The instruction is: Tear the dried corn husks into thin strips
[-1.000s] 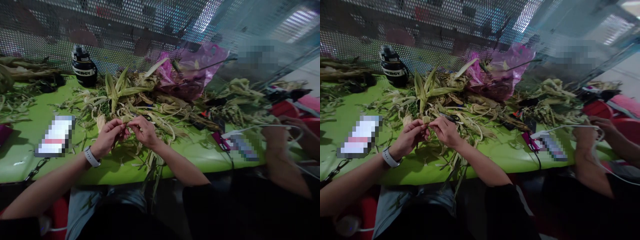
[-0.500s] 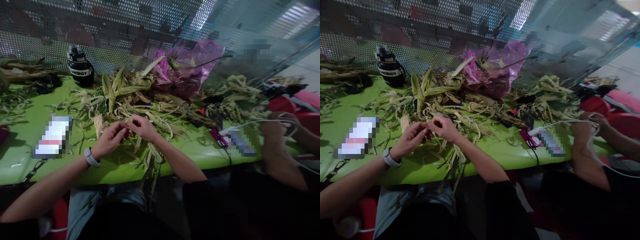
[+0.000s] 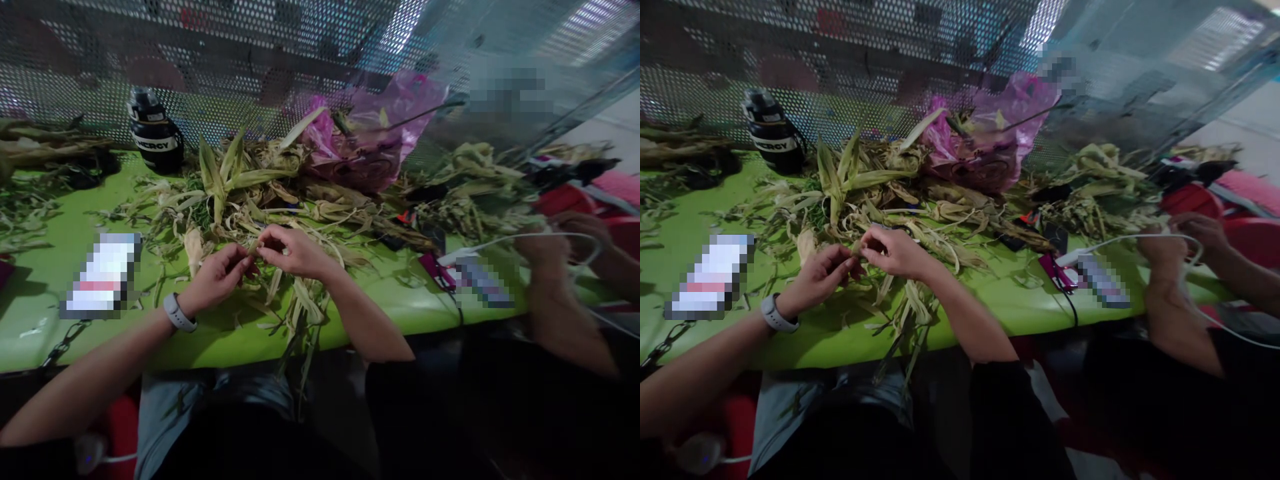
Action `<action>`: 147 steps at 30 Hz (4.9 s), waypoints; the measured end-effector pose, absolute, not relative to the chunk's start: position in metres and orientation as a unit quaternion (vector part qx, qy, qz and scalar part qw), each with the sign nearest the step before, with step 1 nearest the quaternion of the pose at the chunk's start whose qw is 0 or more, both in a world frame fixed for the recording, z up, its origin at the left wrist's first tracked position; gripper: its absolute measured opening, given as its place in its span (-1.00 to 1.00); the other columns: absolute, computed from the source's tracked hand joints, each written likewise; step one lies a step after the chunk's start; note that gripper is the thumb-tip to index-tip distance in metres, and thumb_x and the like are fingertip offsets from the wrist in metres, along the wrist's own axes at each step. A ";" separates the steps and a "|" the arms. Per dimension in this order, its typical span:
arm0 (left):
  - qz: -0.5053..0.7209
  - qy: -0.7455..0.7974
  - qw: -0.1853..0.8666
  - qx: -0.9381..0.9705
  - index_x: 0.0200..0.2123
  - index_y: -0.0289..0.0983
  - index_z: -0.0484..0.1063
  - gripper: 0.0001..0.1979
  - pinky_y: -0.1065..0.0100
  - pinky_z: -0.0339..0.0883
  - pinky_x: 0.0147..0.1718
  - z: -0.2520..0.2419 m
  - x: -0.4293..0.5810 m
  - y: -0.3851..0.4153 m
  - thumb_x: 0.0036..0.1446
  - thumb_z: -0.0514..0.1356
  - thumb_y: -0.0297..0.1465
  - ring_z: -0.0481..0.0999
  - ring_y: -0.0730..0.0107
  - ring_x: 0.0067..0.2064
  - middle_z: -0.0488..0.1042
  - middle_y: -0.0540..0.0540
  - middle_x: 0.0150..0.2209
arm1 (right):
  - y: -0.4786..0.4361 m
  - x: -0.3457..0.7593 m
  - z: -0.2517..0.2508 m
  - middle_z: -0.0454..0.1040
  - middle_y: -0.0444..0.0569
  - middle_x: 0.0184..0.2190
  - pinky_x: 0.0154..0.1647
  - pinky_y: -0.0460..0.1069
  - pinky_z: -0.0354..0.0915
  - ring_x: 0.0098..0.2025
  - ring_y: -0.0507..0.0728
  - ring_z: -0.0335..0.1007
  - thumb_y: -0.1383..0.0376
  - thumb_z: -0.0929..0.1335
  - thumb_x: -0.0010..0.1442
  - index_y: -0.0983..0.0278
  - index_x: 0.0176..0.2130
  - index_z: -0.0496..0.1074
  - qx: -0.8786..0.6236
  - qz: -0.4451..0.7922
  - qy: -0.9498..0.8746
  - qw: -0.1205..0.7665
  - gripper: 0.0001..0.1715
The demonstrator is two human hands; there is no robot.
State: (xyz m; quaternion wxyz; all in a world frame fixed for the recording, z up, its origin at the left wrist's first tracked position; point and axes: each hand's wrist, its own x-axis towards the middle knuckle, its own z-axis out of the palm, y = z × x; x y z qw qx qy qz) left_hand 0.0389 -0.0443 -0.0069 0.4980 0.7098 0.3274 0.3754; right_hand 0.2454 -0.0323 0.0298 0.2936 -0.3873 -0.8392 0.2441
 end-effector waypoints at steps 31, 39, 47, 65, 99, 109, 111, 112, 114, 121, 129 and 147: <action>0.468 0.318 0.542 0.621 -0.29 -0.26 0.26 -0.78 0.46 0.30 -0.45 -0.003 0.042 -0.047 0.15 0.23 -0.27 0.44 0.50 -0.43 0.48 -0.01 -0.42 | -0.036 0.233 0.016 0.46 -0.10 -0.46 -0.37 -0.08 0.28 -0.44 0.01 0.34 0.21 0.34 0.14 0.32 -0.27 0.40 -0.413 0.295 -0.788 0.350 -0.79; 0.493 0.309 0.557 0.592 -0.15 -0.26 0.27 -0.71 0.43 0.35 -0.39 -0.002 0.043 -0.049 0.13 0.26 -0.30 0.50 0.46 -0.40 0.50 -0.03 -0.42 | -0.033 0.228 0.005 0.50 -0.07 -0.35 -0.25 -0.04 0.35 -0.34 0.03 0.42 0.14 0.38 0.17 0.28 -0.21 0.40 -0.393 0.298 -0.758 0.427 -0.72; 0.498 0.305 0.540 0.606 -0.14 -0.29 0.34 -0.75 0.44 0.35 -0.41 0.000 0.042 -0.051 0.16 0.22 -0.28 0.49 0.47 -0.38 0.48 -0.04 -0.40 | -0.038 0.226 0.009 0.51 -0.06 -0.34 -0.23 -0.04 0.36 -0.30 0.04 0.44 0.23 0.34 0.23 0.25 -0.24 0.45 -0.351 0.191 -0.791 0.464 -0.86; 0.465 0.307 0.578 0.597 -0.20 -0.28 0.30 -0.75 0.53 0.28 -0.56 -0.005 0.041 -0.049 0.20 0.17 -0.22 0.47 0.51 -0.43 0.48 -0.02 -0.41 | -0.033 0.226 0.006 0.49 -0.07 -0.42 -0.37 -0.08 0.32 -0.39 0.00 0.39 0.14 0.41 0.14 0.30 -0.32 0.47 -0.358 0.322 -0.736 0.476 -0.75; 0.464 0.266 0.591 0.604 -0.15 -0.31 0.45 -0.63 0.50 0.47 -0.53 -0.003 0.033 -0.039 -0.05 0.40 -0.39 0.60 0.39 -0.44 0.60 -0.06 -0.44 | -0.029 0.236 0.021 0.40 -0.17 -0.53 -0.46 -0.13 0.26 -0.53 -0.08 0.24 0.05 0.46 0.03 0.34 -0.34 0.45 -0.328 0.546 -0.663 0.394 -0.60; 0.469 0.302 0.636 0.533 -0.38 -0.31 0.44 -0.75 0.48 0.46 -0.50 -0.007 0.034 -0.035 -0.09 0.42 -0.36 0.60 0.40 -0.43 0.59 -0.04 -0.45 | -0.031 0.235 0.019 0.45 -0.12 -0.49 -0.44 -0.12 0.27 -0.49 -0.05 0.31 0.06 0.44 0.08 0.33 -0.31 0.49 -0.353 0.476 -0.700 0.398 -0.63; 0.479 0.318 0.635 0.516 -0.39 -0.32 0.43 -0.73 0.47 0.47 -0.49 -0.007 0.035 -0.034 -0.10 0.42 -0.35 0.58 0.43 -0.45 0.58 -0.04 -0.45 | -0.033 0.235 0.020 0.49 -0.08 -0.43 -0.39 -0.10 0.29 -0.42 -0.02 0.36 0.11 0.41 0.13 0.32 -0.28 0.51 -0.359 0.408 -0.734 0.407 -0.69; 0.482 0.322 0.636 0.510 -0.39 -0.32 0.43 -0.73 0.46 0.47 -0.48 -0.007 0.035 -0.034 -0.10 0.43 -0.34 0.58 0.44 -0.45 0.58 -0.03 -0.45 | -0.035 0.234 0.021 0.50 -0.06 -0.39 -0.36 -0.09 0.30 -0.38 0.00 0.38 0.13 0.40 0.14 0.32 -0.25 0.51 -0.359 0.373 -0.752 0.408 -0.71; 0.486 0.324 0.641 0.498 -0.38 -0.31 0.42 -0.72 0.46 0.47 -0.47 -0.006 0.035 -0.035 -0.11 0.43 -0.34 0.57 0.45 -0.45 0.57 -0.02 -0.45 | -0.038 0.233 0.023 0.52 -0.04 -0.34 -0.29 -0.06 0.32 -0.33 0.02 0.40 0.18 0.38 0.17 0.29 -0.20 0.52 -0.354 0.303 -0.786 0.407 -0.74; 0.472 0.322 0.688 0.448 -0.36 -0.30 0.39 -0.72 0.50 0.46 -0.45 0.000 0.036 -0.037 -0.08 0.41 -0.36 0.57 0.49 -0.41 0.54 0.02 -0.46 | -0.042 0.230 0.021 0.55 0.00 -0.28 -0.16 -0.01 0.32 -0.24 0.06 0.44 0.26 0.33 0.23 0.27 -0.20 0.51 -0.332 0.178 -0.821 0.430 -0.82; 0.486 0.306 0.592 0.565 -0.17 -0.27 0.45 -0.65 0.47 0.49 -0.46 -0.003 0.036 -0.039 -0.05 0.39 -0.37 0.51 0.46 -0.35 0.50 -0.03 -0.33 | -0.034 0.233 0.017 0.50 -0.10 -0.45 -0.40 -0.09 0.35 -0.47 -0.03 0.39 0.10 0.43 0.10 0.33 -0.27 0.44 -0.372 0.464 -0.680 0.429 -0.66; 0.418 0.245 0.664 0.569 -0.27 -0.28 0.59 -0.72 0.48 0.49 -0.56 -0.004 0.031 -0.037 -0.15 0.44 -0.45 0.56 0.42 -0.47 0.58 -0.05 -0.46 | -0.032 0.244 0.027 0.48 -0.16 -0.52 -0.46 -0.17 0.33 -0.52 -0.10 0.34 0.18 0.52 -0.02 0.36 -0.38 0.44 -0.293 0.647 -0.629 0.316 -0.68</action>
